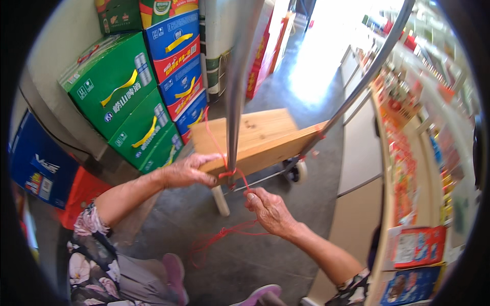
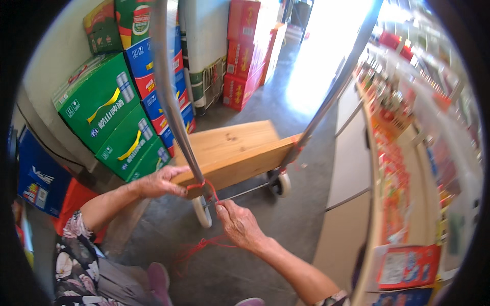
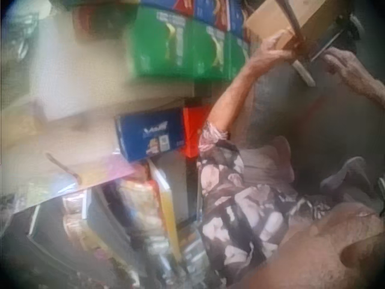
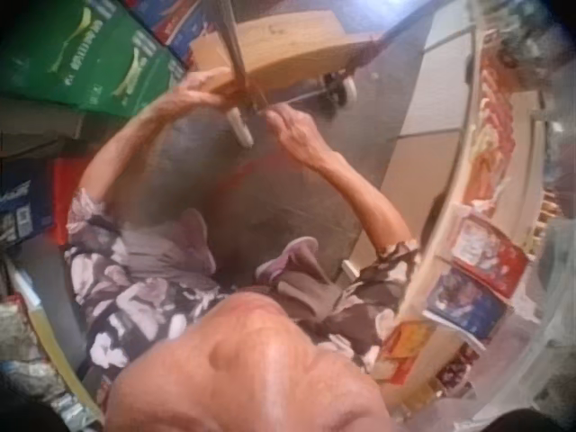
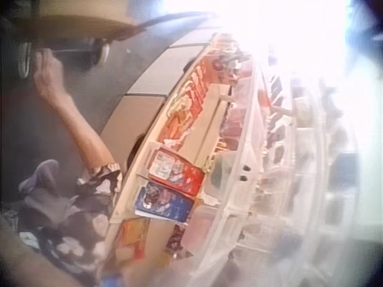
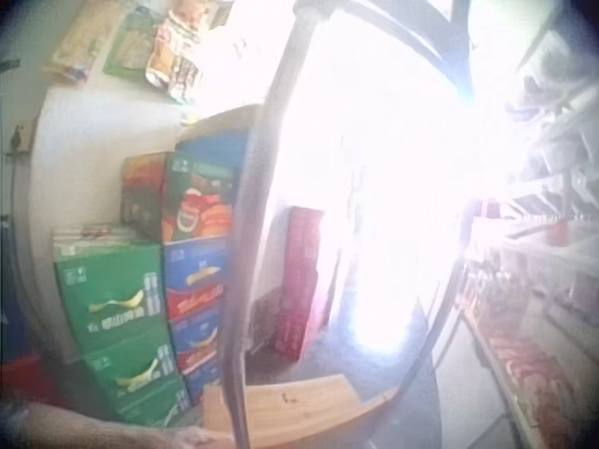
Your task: The person attaches a wooden board to a metal walker frame using red string. They position the board, then tie the string through holes in the board and around the frame's metal bars to secure it.
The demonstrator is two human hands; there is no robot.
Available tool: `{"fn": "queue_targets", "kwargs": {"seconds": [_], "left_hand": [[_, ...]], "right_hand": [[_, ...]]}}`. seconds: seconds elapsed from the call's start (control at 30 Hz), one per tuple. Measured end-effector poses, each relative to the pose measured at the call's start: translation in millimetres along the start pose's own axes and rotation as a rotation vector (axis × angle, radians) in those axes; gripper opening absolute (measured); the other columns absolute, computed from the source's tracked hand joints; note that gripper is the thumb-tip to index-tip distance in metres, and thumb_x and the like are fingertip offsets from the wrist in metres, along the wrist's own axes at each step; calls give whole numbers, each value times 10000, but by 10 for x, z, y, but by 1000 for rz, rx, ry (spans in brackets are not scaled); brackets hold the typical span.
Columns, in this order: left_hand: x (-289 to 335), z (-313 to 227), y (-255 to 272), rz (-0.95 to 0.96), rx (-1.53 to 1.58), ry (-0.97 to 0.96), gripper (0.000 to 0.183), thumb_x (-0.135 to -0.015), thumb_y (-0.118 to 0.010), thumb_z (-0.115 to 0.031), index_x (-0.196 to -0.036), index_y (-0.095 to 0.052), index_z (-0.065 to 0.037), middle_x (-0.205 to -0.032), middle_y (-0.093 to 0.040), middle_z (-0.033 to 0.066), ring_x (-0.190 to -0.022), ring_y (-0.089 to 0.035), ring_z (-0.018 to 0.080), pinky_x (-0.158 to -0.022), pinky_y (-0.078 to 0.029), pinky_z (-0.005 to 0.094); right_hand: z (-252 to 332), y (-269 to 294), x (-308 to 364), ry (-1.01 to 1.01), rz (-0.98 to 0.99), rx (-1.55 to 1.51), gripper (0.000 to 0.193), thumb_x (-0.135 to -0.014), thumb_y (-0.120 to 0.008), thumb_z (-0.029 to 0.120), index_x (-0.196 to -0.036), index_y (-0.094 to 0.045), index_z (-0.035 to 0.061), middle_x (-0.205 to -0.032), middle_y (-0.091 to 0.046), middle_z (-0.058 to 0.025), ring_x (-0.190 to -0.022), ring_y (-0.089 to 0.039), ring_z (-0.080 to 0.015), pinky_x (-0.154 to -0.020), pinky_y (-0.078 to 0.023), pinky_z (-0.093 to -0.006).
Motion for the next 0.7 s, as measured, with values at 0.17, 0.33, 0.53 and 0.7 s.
{"fn": "queue_targets", "kwargs": {"seconds": [0.17,0.33,0.53,0.7], "left_hand": [[-47,-55,251,-31,-49,184,551,-751,-718,-96,-1262,-523,-27,-1124,-579,15,-1027,-487,82,-882,-422,246],[-108,-83,267,-115,-25,247,661,-680,-765,-88,-1274,-484,-19,-1018,-616,30,-870,-563,94,-745,-482,225],[-212,-185,287,-159,-344,200,596,-676,-793,-200,-1177,-549,10,-912,-619,38,-786,-568,83,-680,-487,227],[-249,-281,130,-182,-644,119,596,-646,-832,-297,-1090,-585,14,-897,-625,96,-775,-605,177,-689,-499,278]], "right_hand": [[17,-320,-56,38,24,-254,152,-907,-456,103,-921,-534,-27,-763,-563,-173,-667,-612,-329,-554,-482,-415],[1,-288,-102,129,-76,-314,204,-950,-453,149,-1039,-539,-14,-638,-588,-100,-552,-577,-180,-535,-477,-327],[-68,-362,-290,9,-122,-562,202,-954,-465,165,-966,-540,-22,-592,-550,-80,-551,-558,-149,-529,-457,-315],[-135,-293,-498,35,-113,-547,251,-953,-481,185,-830,-557,-20,-582,-546,-79,-539,-547,-157,-511,-435,-326]]}}
Point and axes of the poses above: each hand's wrist, its own x-axis away from the middle knuckle, its own y-axis out of the back of the hand, z = x × y, the point moved 5 cm from there along -x, towards the middle knuckle
